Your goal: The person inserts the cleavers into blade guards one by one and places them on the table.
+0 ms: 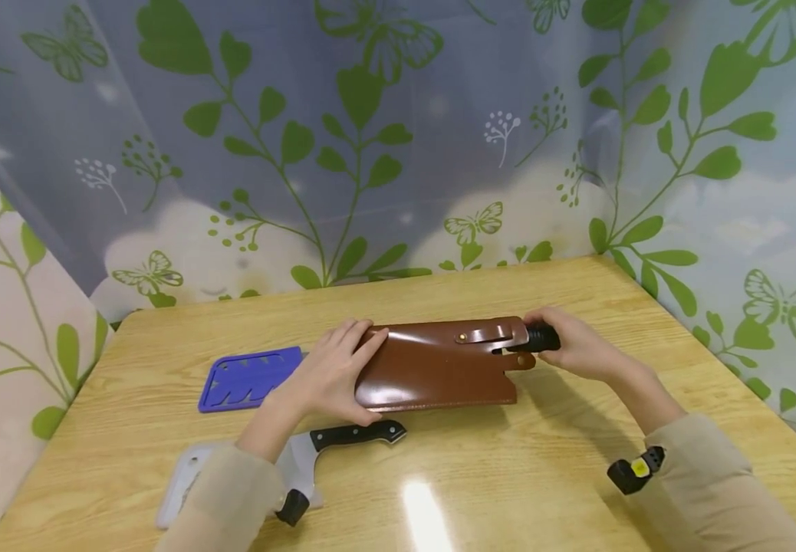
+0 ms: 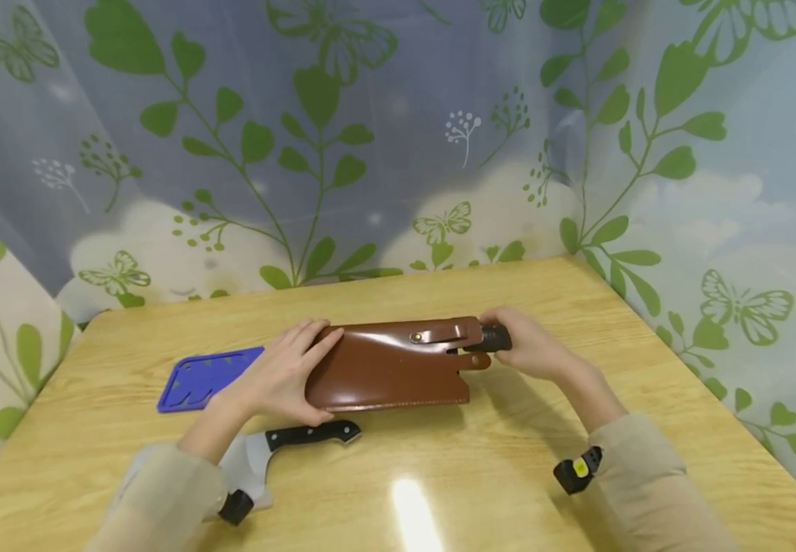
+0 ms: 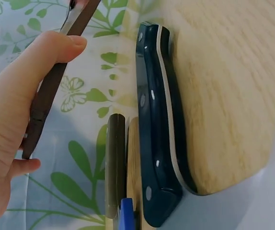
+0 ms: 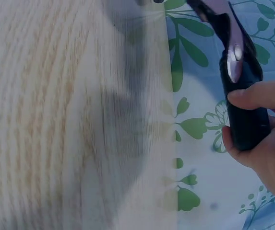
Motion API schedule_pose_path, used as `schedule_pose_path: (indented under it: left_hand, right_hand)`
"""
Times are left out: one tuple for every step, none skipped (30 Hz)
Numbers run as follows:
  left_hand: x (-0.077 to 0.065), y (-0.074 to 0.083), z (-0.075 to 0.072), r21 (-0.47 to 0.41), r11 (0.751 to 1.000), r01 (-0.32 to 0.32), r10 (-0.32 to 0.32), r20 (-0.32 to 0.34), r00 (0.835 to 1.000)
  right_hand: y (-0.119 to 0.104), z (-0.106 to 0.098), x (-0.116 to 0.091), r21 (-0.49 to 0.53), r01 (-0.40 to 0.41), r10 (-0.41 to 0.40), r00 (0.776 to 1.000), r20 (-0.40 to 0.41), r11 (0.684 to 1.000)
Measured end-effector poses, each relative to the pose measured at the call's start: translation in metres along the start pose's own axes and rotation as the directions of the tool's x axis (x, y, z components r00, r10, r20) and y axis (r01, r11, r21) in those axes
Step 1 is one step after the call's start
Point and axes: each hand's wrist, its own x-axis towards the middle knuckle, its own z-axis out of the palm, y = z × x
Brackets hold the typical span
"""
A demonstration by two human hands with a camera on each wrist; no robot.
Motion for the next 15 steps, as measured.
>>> schedule_pose_path:
  left_hand:
    - [0.0, 0.001, 0.0, -0.002, 1.0, 0.001, -0.001, -0.002, 1.0]
    - [0.001, 0.001, 0.0, -0.003, 1.0, 0.002, -0.002, -0.005, 1.0]
    - [0.001, 0.002, 0.001, -0.008, 1.0, 0.002, -0.002, -0.008, 1.0]
    - [0.002, 0.003, 0.001, -0.013, 1.0, 0.005, -0.005, -0.011, 1.0]
    - [0.003, 0.004, 0.002, -0.015, 1.0, 0.006, -0.006, -0.013, 1.0]
    - [0.004, 0.005, 0.002, -0.02, 1.0, 0.005, -0.005, -0.015, 1.0]
    - [0.006, 0.006, 0.003, -0.021, 1.0, 0.003, -0.004, -0.017, 1.0]
    - [0.007, 0.007, 0.003, -0.021, 1.0, 0.003, -0.003, -0.019, 1.0]
    - [0.008, 0.007, 0.004, -0.022, 1.0, 0.004, -0.004, -0.021, 1.0]
    - [0.009, 0.008, 0.004, -0.019, 1.0, 0.003, -0.004, -0.023, 1.0]
    - [0.01, 0.009, 0.005, -0.015, 1.0, 0.004, -0.004, -0.023, 1.0]
    - [0.012, 0.009, 0.005, -0.014, 1.0, 0.004, -0.004, -0.025, 1.0]
    - [0.013, 0.01, 0.005, -0.009, 1.0, 0.004, -0.005, -0.026, 1.0]
    - [0.015, 0.011, 0.006, -0.006, 1.0, 0.003, -0.003, -0.026, 1.0]
    - [0.017, 0.011, 0.007, -0.004, 1.0, 0.0, 0.0, -0.03, 1.0]
  right_hand:
    - [-0.001, 0.0, -0.001, 0.03, -0.019, 0.019, 1.0, 0.005, 0.999]
    - [-0.002, -0.001, -0.001, 0.058, -0.03, 0.03, 1.0, 0.009, 0.998]
    - [-0.003, -0.001, -0.001, 0.084, -0.035, 0.035, 0.999, 0.01, 0.996]
    - [-0.004, -0.001, -0.001, 0.109, -0.038, 0.037, 0.999, 0.009, 0.993]
    - [-0.005, -0.002, -0.001, 0.132, -0.04, 0.039, 0.999, 0.006, 0.99]
    - [-0.006, -0.002, 0.0, 0.149, -0.041, 0.041, 0.999, 0.004, 0.988]
    - [-0.007, -0.003, 0.0, 0.165, -0.043, 0.043, 0.999, 0.003, 0.985]
    - [-0.008, -0.003, 0.0, 0.179, -0.05, 0.05, 0.999, 0.005, 0.983]
    - [-0.008, -0.004, 0.001, 0.186, -0.059, 0.059, 0.998, 0.005, 0.981]
    - [-0.009, -0.004, 0.001, 0.189, -0.07, 0.071, 0.997, 0.005, 0.979]
    - [-0.009, -0.004, 0.001, 0.195, -0.083, 0.083, 0.997, 0.009, 0.977]
    - [-0.009, -0.005, 0.001, 0.202, -0.092, 0.092, 0.996, 0.01, 0.975]
    - [-0.008, -0.005, 0.0, 0.208, -0.099, 0.099, 0.995, 0.009, 0.973]
    - [-0.008, -0.005, 0.0, 0.209, -0.106, 0.107, 0.994, 0.007, 0.972]
    - [-0.007, -0.006, 0.0, 0.204, -0.108, 0.11, 0.994, 0.003, 0.973]
